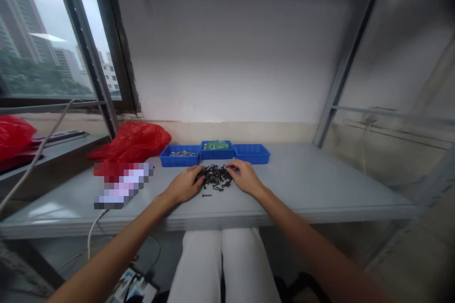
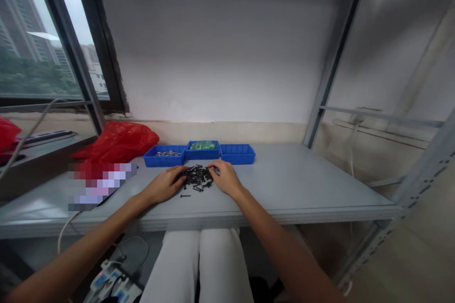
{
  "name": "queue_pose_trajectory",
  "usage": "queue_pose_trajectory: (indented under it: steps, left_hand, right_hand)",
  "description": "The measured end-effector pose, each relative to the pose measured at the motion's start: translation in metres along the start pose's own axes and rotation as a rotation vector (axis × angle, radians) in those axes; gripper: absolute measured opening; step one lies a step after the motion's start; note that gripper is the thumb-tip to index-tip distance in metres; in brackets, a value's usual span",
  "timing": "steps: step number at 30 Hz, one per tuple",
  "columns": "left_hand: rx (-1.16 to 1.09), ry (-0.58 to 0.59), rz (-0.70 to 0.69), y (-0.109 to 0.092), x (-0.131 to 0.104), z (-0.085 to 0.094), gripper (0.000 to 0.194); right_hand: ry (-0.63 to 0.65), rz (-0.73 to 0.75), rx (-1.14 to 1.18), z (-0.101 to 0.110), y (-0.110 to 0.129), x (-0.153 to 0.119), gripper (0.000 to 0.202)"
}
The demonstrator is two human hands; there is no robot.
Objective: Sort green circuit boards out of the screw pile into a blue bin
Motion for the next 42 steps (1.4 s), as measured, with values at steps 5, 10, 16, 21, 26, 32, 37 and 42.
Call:
queue_pose_trajectory:
  steps: [5, 10, 16, 21, 26, 32, 37, 42]
  left_hand:
    - [-0.062, -0.004, 0.02, 0.004, -0.011, 0.01, 0.04]
    - [-0.101, 0.025, -0.003, -0.013, -0.005, 0.001, 0.036]
    - [-0.204, -0.059, 0.049, -0.043, 0.019, -0.015, 0.032]
    - [-0.409, -0.103, 0.151, -0.027, 0.023, 0.008, 0.031]
    - [-0.217, 0.008, 0.08, -0.001, 0.001, 0.026, 0.036]
    - [0.067, 0.121, -0.057, -0.005, -0.009, 0.003, 0.071]
    - [0.083, 0.122, -0.151, -0.019, 0.009, -0.014, 0.062]
    - [0.045, 0.139, -0.176, -0.015, 0.002, -0.01, 0.055]
  right_hand:
    - [0.085, 0.063, 0.001, 0.015, 0.012, -0.02, 0.016]
    - [0.175, 0.06, -0.019, 0.01, 0.013, -0.02, 0.015]
    - [0.112, 0.048, -0.006, 0.014, 0.015, -0.016, 0.015]
    - [0.081, 0.082, 0.034, 0.026, 0.039, -0.024, 0.018]
    - [0.243, 0.164, 0.021, 0.011, 0.067, -0.036, 0.035]
    - [0.317, 0.082, -0.139, -0.003, 0.037, -0.02, 0.052]
    - [0.432, 0.086, -0.125, -0.01, 0.016, -0.003, 0.055]
    - [0.4, 0.075, -0.122, -0.004, 0.007, -0.014, 0.042]
Point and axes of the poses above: each hand's wrist, its own x-axis towards the middle knuckle, its own z-axis out of the back of the hand, y = z × x, the point moved 5 cm from there along x, towards the middle knuckle, and after that the axes turned 11 degrees about z, right-handed, at the moved point
